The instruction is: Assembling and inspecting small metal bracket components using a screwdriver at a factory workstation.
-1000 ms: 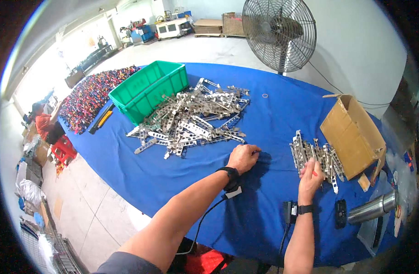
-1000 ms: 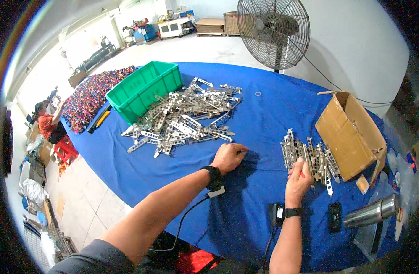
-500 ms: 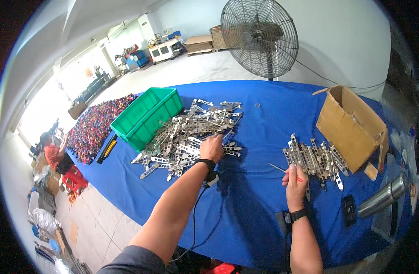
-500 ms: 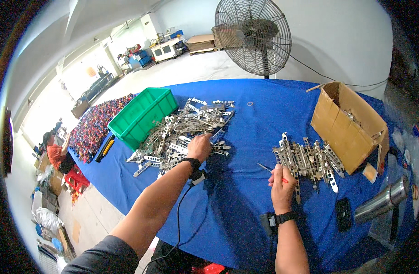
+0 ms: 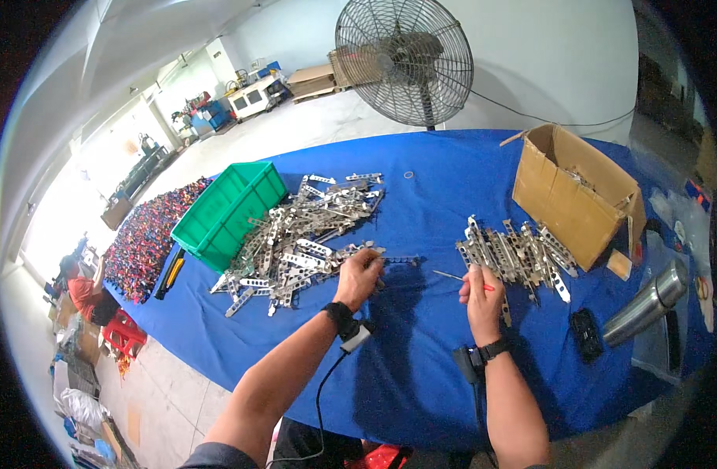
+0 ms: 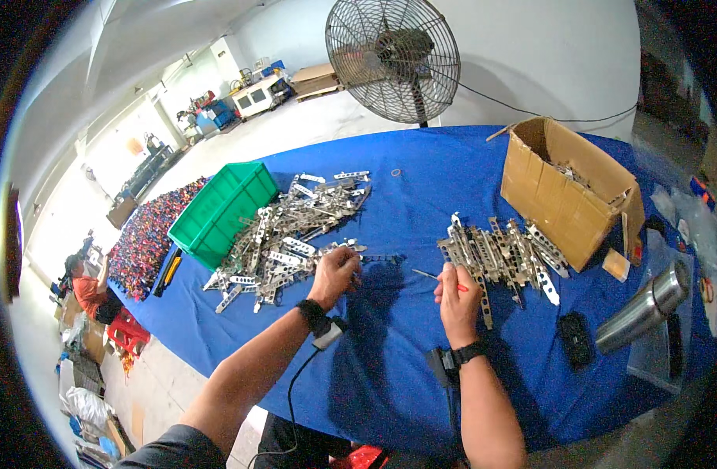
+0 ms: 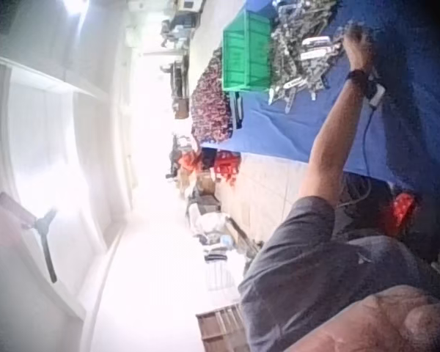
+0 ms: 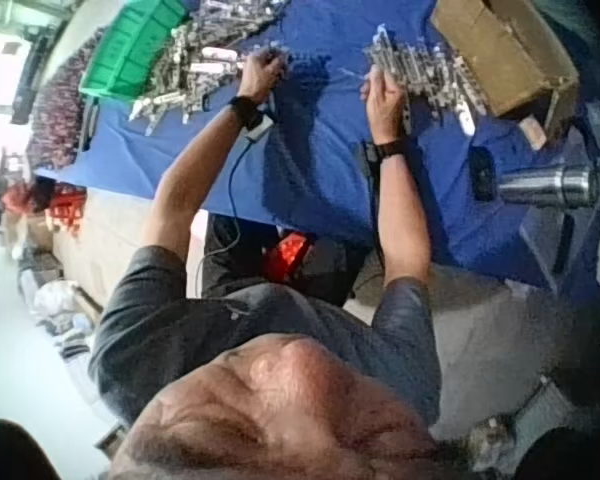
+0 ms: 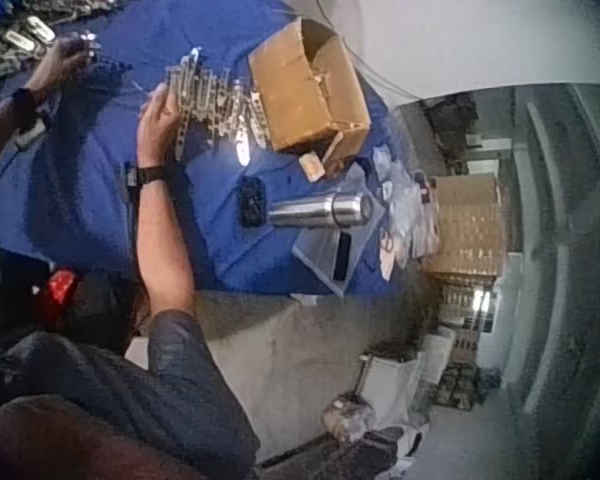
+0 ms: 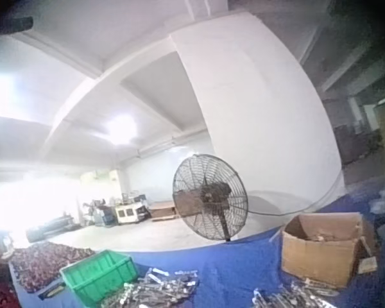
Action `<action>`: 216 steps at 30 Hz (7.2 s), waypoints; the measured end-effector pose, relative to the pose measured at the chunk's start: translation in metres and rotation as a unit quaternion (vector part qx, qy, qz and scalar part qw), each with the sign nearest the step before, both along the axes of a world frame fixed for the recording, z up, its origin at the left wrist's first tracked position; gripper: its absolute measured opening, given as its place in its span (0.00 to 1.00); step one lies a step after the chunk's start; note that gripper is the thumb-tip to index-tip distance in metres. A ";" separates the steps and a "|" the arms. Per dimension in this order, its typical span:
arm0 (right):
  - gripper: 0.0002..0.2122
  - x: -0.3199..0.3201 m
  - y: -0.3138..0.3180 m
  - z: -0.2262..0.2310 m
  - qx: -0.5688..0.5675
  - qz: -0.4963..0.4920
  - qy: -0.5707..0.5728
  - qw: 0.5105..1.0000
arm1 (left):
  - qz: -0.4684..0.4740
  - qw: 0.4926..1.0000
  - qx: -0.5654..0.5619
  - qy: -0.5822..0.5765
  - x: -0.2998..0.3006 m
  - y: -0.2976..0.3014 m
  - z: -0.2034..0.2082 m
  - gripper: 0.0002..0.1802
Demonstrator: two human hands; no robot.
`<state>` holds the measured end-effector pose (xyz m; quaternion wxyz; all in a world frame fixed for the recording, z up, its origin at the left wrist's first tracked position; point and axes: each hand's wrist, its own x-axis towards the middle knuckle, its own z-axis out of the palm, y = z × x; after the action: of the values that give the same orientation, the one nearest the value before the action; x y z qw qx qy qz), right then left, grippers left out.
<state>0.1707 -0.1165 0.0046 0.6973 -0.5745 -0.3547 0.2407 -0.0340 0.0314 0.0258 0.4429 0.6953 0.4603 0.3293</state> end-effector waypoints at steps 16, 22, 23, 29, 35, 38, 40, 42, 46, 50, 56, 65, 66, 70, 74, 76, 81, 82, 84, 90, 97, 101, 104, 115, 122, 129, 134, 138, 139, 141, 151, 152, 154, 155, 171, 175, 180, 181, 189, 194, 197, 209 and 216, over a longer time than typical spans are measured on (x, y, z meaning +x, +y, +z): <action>0.17 -0.001 0.003 0.002 -0.002 0.005 0.019 1.000 | 0.021 0.995 0.092 -0.027 0.003 -0.028 -0.045 0.14; 0.17 0.006 -0.001 -0.002 0.064 -0.058 0.085 0.993 | 0.041 0.977 0.205 0.048 0.012 -0.031 -0.045 0.13; 0.17 0.004 -0.002 -0.001 0.067 -0.045 0.080 0.993 | 0.046 0.977 0.202 0.044 0.011 -0.031 -0.044 0.13; 0.18 -0.008 0.007 -0.002 0.024 -0.007 0.054 0.998 | 0.025 0.978 0.206 0.014 0.011 -0.036 -0.036 0.12; 0.17 -0.005 0.005 -0.001 0.010 0.016 0.075 0.997 | 0.004 0.979 0.201 0.044 0.011 -0.037 -0.034 0.13; 0.16 -0.008 0.008 0.003 0.007 0.031 0.064 0.997 | 0.004 0.973 0.221 0.066 0.011 -0.038 -0.032 0.13; 0.16 -0.007 0.008 0.001 -0.007 0.038 0.071 0.997 | 0.005 0.973 0.221 0.070 0.011 -0.038 -0.034 0.13; 0.16 -0.005 0.008 -0.001 -0.021 0.044 0.079 0.996 | 0.003 0.972 0.221 0.077 0.011 -0.038 -0.033 0.13; 0.17 -0.006 0.007 0.000 -0.035 0.066 0.112 0.991 | -0.003 0.975 0.212 0.071 0.011 -0.040 -0.032 0.14; 0.17 0.000 0.008 -0.005 -0.009 0.056 0.137 0.989 | 0.009 0.981 0.187 0.058 0.011 -0.041 -0.027 0.13; 0.17 -0.001 0.007 -0.003 -0.012 0.092 0.122 0.988 | -0.003 0.978 0.194 0.078 0.011 -0.038 -0.032 0.13; 0.16 0.000 0.007 -0.005 -0.007 0.090 0.110 0.990 | -0.009 0.975 0.200 0.095 0.010 -0.040 -0.028 0.14; 0.16 0.000 0.007 -0.004 -0.007 0.091 0.111 0.990 | -0.007 0.977 0.193 0.093 0.010 -0.040 -0.027 0.14; 0.16 -0.001 0.010 -0.005 0.004 0.060 0.122 0.991 | -0.013 0.977 0.197 0.080 0.010 -0.039 -0.028 0.15; 0.17 0.001 0.008 -0.005 -0.012 0.073 0.112 0.991 | -0.012 0.975 0.206 0.085 0.012 -0.040 -0.031 0.15; 0.17 0.001 0.008 -0.006 -0.018 0.085 0.117 0.989 | -0.011 0.971 0.227 0.073 0.012 -0.039 -0.031 0.16; 0.17 -0.004 0.009 -0.001 -0.017 0.066 0.104 0.992 | -0.009 0.968 0.238 0.079 0.010 -0.037 -0.035 0.16; 0.17 -0.003 0.008 -0.002 -0.019 0.067 0.104 0.992 | -0.007 0.964 0.259 0.066 0.011 -0.037 -0.035 0.15; 0.17 -0.001 0.008 -0.004 -0.017 0.092 0.114 0.989 | -0.006 0.967 0.246 0.068 0.011 -0.037 -0.035 0.15; 0.16 0.000 0.009 -0.006 -0.009 0.064 0.113 0.991 | -0.007 0.970 0.227 0.083 0.013 -0.039 -0.031 0.16; 0.16 0.000 0.009 -0.005 -0.008 0.085 0.137 0.987 | 0.003 0.968 0.244 0.064 0.011 -0.036 -0.037 0.16; 0.16 -0.001 0.011 -0.007 -0.002 0.065 0.136 0.989 | -0.002 0.968 0.236 0.089 0.014 -0.037 -0.034 0.16; 0.17 0.001 0.009 -0.007 -0.003 0.080 0.127 0.989 | -0.003 0.971 0.221 0.087 0.013 -0.038 -0.032 0.16; 0.16 0.001 0.008 -0.004 -0.006 0.092 0.105 0.990 | -0.006 0.978 0.188 0.088 0.012 -0.039 -0.027 0.17; 0.16 0.000 0.008 -0.003 -0.019 0.082 0.110 0.990 | -0.003 0.977 0.185 0.104 0.013 -0.039 -0.027 0.17; 0.16 0.000 0.010 -0.006 -0.017 0.077 0.093 0.993 | -0.007 0.974 0.206 0.093 0.012 -0.038 -0.031 0.16; 0.16 -0.005 0.010 -0.004 -0.007 0.082 0.086 0.993 | -0.007 0.973 0.212 0.089 0.013 -0.039 -0.027 0.16; 0.16 -0.002 0.010 -0.004 -0.022 0.077 0.108 0.991 | -0.005 0.978 0.185 0.096 0.013 -0.039 -0.027 0.17; 0.16 -0.001 0.010 -0.004 -0.022 0.076 0.109 0.991 | -0.005 0.978 0.189 0.087 0.013 -0.039 -0.027 0.17; 0.16 0.000 0.008 -0.003 -0.008 0.088 0.132 0.987 | -0.007 0.980 0.171 0.099 0.013 -0.040 -0.026 0.17; 0.16 -0.001 0.008 -0.002 -0.014 0.094 0.096 0.991 | -0.007 0.976 0.185 0.117 0.014 -0.037 -0.027 0.17; 0.16 0.000 0.008 -0.003 -0.015 0.087 0.097 0.991 | -0.008 0.976 0.185 0.117 0.015 -0.037 -0.027 0.17; 0.16 -0.001 0.008 -0.003 -0.016 0.081 0.098 0.992 | -0.006 0.976 0.190 0.108 0.014 -0.037 -0.028 0.17; 0.16 -0.003 0.009 -0.001 -0.016 0.074 0.098 0.992 | -0.006 0.976 0.190 0.109 0.014 -0.037 -0.028 0.17; 0.16 -0.003 0.009 -0.004 -0.001 0.087 0.107 0.990 | -0.008 0.971 0.215 0.104 0.013 -0.033 -0.037 0.17; 0.16 -0.003 0.008 -0.003 -0.014 0.073 0.101 0.992 | -0.005 0.972 0.209 0.105 0.014 -0.034 -0.036 0.17; 0.16 -0.006 0.010 0.000 -0.007 0.074 0.096 0.993 | -0.006 0.972 0.219 0.091 0.013 -0.032 -0.037 0.16; 0.16 -0.005 0.009 -0.001 -0.006 0.075 0.097 0.992 | -0.007 0.970 0.221 0.095 0.013 -0.033 -0.037 0.16; 0.16 0.000 0.009 -0.005 -0.011 0.065 0.123 0.990 | -0.010 0.968 0.230 0.097 0.012 -0.031 -0.039 0.16; 0.17 -0.002 0.008 -0.003 -0.007 0.077 0.111 0.991 | -0.012 0.966 0.236 0.102 0.013 -0.032 -0.038 0.15; 0.17 -0.001 0.008 -0.004 -0.012 0.077 0.105 0.991 | -0.011 0.967 0.228 0.109 0.013 -0.033 -0.036 0.15; 0.17 -0.002 0.009 -0.004 -0.011 0.068 0.101 0.993 | -0.009 0.969 0.224 0.105 0.014 -0.032 -0.039 0.15; 0.17 -0.006 0.009 0.001 -0.006 0.070 0.107 0.992 | -0.003 0.971 0.216 0.098 0.014 -0.033 -0.038 0.17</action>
<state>0.1649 -0.1073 0.0055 0.7093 -0.5233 -0.3159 0.3511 -0.0199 -0.0014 -0.0119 0.2358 0.8050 0.4170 0.3501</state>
